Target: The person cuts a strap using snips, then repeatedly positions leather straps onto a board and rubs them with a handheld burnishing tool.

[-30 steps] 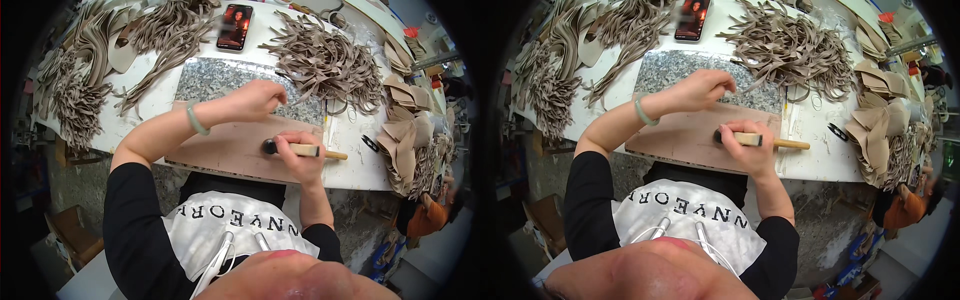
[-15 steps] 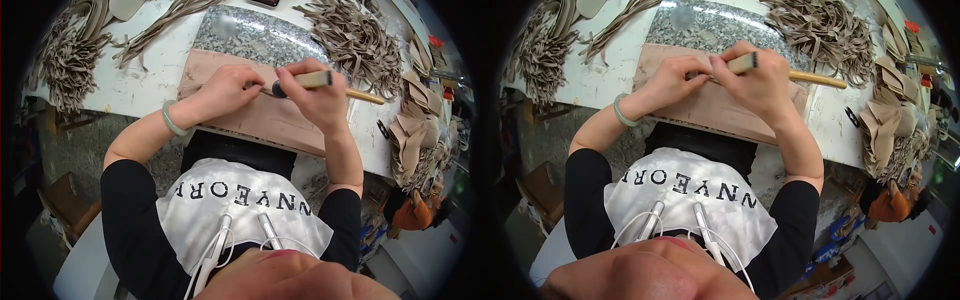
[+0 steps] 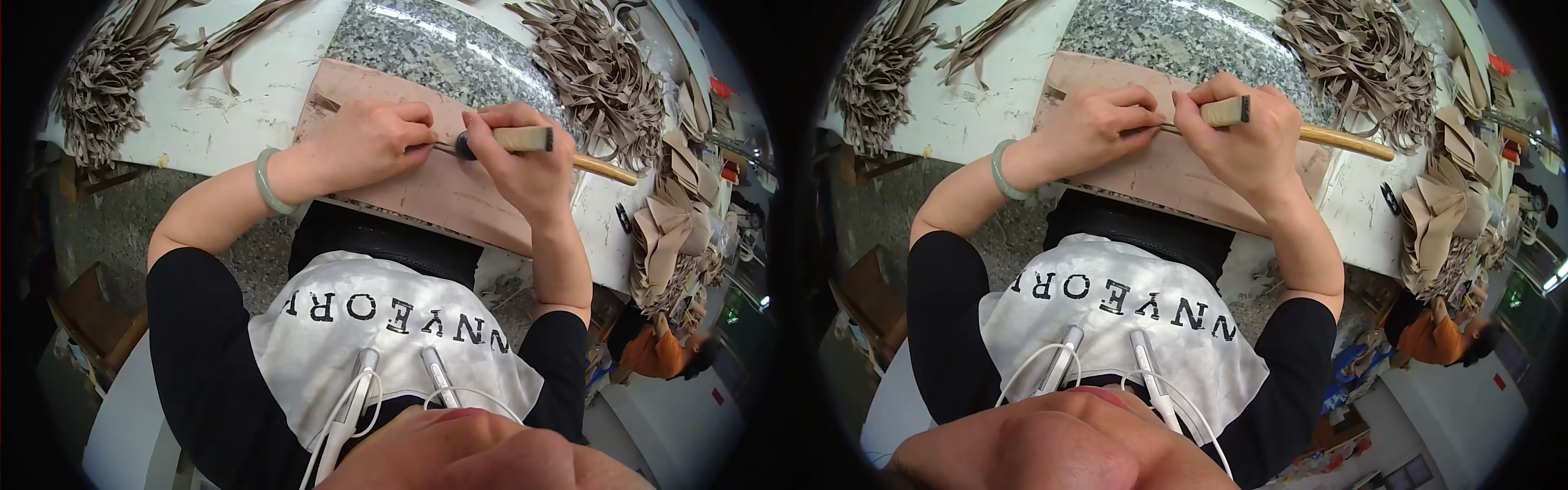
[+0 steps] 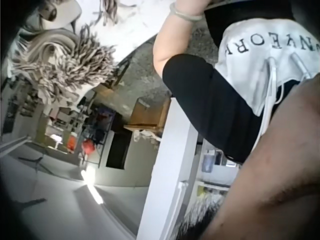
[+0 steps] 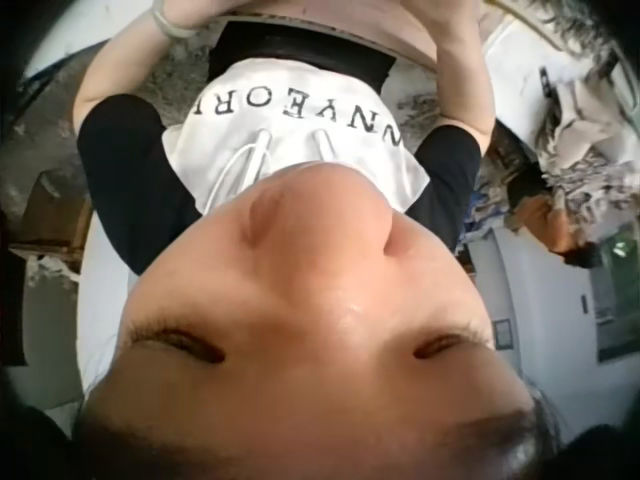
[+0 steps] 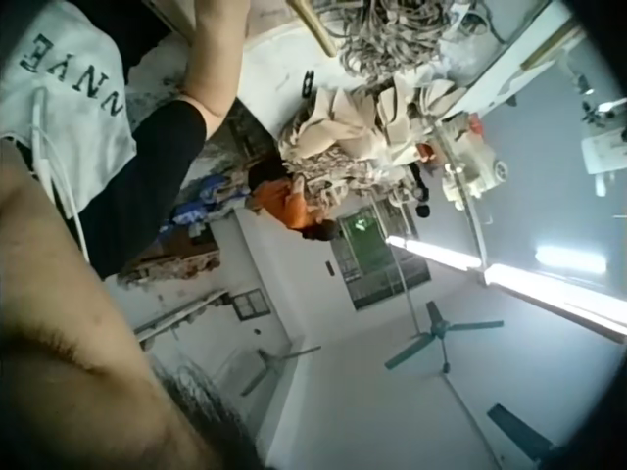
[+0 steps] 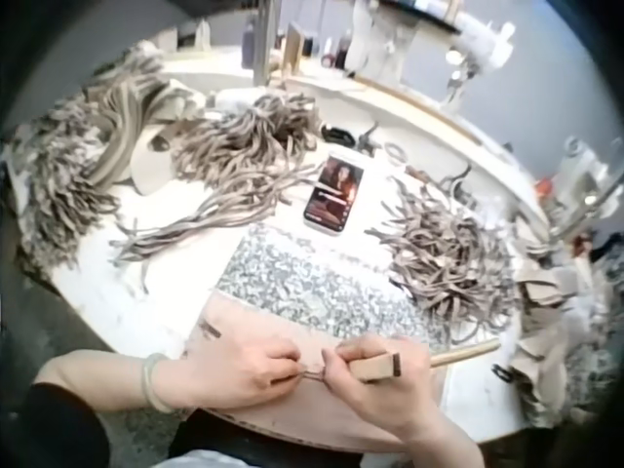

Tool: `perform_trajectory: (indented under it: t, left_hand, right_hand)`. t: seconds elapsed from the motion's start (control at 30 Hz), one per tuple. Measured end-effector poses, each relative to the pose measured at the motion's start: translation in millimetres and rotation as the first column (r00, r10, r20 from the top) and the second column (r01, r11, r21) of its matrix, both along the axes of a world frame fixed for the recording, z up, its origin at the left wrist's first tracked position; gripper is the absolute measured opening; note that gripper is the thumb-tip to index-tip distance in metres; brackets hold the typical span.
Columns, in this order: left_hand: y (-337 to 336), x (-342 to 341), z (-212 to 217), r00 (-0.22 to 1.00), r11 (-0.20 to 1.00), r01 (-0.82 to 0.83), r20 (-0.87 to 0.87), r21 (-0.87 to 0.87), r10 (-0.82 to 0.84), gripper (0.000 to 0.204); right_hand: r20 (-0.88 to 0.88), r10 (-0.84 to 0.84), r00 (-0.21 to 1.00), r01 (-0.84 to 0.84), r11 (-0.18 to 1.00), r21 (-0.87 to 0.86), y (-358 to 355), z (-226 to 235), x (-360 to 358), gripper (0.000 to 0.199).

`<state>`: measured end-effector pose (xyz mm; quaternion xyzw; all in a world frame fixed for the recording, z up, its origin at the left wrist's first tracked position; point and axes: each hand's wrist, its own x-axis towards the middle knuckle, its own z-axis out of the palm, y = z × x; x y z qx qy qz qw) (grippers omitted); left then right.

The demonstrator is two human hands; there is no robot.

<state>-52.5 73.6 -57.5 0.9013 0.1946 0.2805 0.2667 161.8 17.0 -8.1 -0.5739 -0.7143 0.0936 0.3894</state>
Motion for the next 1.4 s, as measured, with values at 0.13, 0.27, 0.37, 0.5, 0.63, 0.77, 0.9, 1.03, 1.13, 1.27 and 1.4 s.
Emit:
perform_trajectory:
  t: [0.13,0.27,0.37,0.5,0.63,0.77,0.9,1.03,1.13,1.27,1.4]
  left_hand:
    - [1.2,0.4,1.1,0.998,0.999,-0.017,-0.053,-0.044,0.014,0.009]
    - [4.1,1.2,-0.5,0.999,0.997,-0.022,-0.042,-0.075,0.019,0.010]
    - [4.1,-0.1,-3.6,0.998,0.992,-0.030,-0.054,-0.123,0.024,0.012]
    - [9.3,-1.5,3.2,0.997,0.969,-0.043,-0.072,-0.245,0.026,0.016]
    - [8.5,-4.8,0.5,0.996,0.971,-0.051,-0.080,-0.233,0.034,0.016]
    - [5.7,-1.5,0.7,0.995,0.969,-0.092,-0.063,-0.230,0.079,0.011]
    - [1.5,-1.9,0.5,0.991,0.960,-0.128,-0.072,-0.251,0.113,0.010]
    - [6.3,-5.3,1.1,0.990,0.982,-0.136,-0.055,-0.132,0.130,0.009]
    - [8.5,-9.6,-4.0,0.992,0.988,-0.127,-0.025,-0.089,0.125,0.007]
    - [8.4,-10.1,-6.1,0.993,0.987,-0.120,-0.019,-0.111,0.119,0.007]
    - [14.1,-17.1,-7.0,0.997,0.985,-0.081,-0.008,-0.154,0.080,0.008]
  right_hand:
    - [-0.194,0.055,0.980,-0.042,0.997,0.071,0.3,4.9,-10.2,0.018]
    - [-0.008,0.080,0.997,-0.080,0.997,0.008,1.5,1.9,-1.2,0.017]
    - [-0.115,0.056,0.992,-0.053,0.998,0.030,2.4,0.1,-8.1,0.017]
    - [-0.105,0.082,0.991,-0.081,0.997,0.010,2.3,-15.1,-6.4,0.015]
    - [-0.175,0.060,0.983,-0.074,0.994,-0.074,2.8,-19.3,-6.7,0.015]
    - [-0.176,0.051,0.983,-0.067,0.994,-0.086,0.8,-16.9,-5.6,0.016]
    - [-0.098,0.082,0.992,-0.088,0.994,-0.062,4.0,3.9,-11.3,0.016]
    - [-0.012,0.148,0.989,-0.148,0.988,0.043,5.7,-5.9,-13.6,0.016]
    - [-0.066,0.154,0.986,-0.156,0.988,-0.020,7.1,-3.5,-9.8,0.016]
    - [-0.030,0.161,0.986,-0.161,0.987,0.014,8.4,0.5,-19.0,0.016]
    - [-0.024,0.175,0.984,-0.176,0.983,-0.046,8.1,4.5,-15.5,0.017]
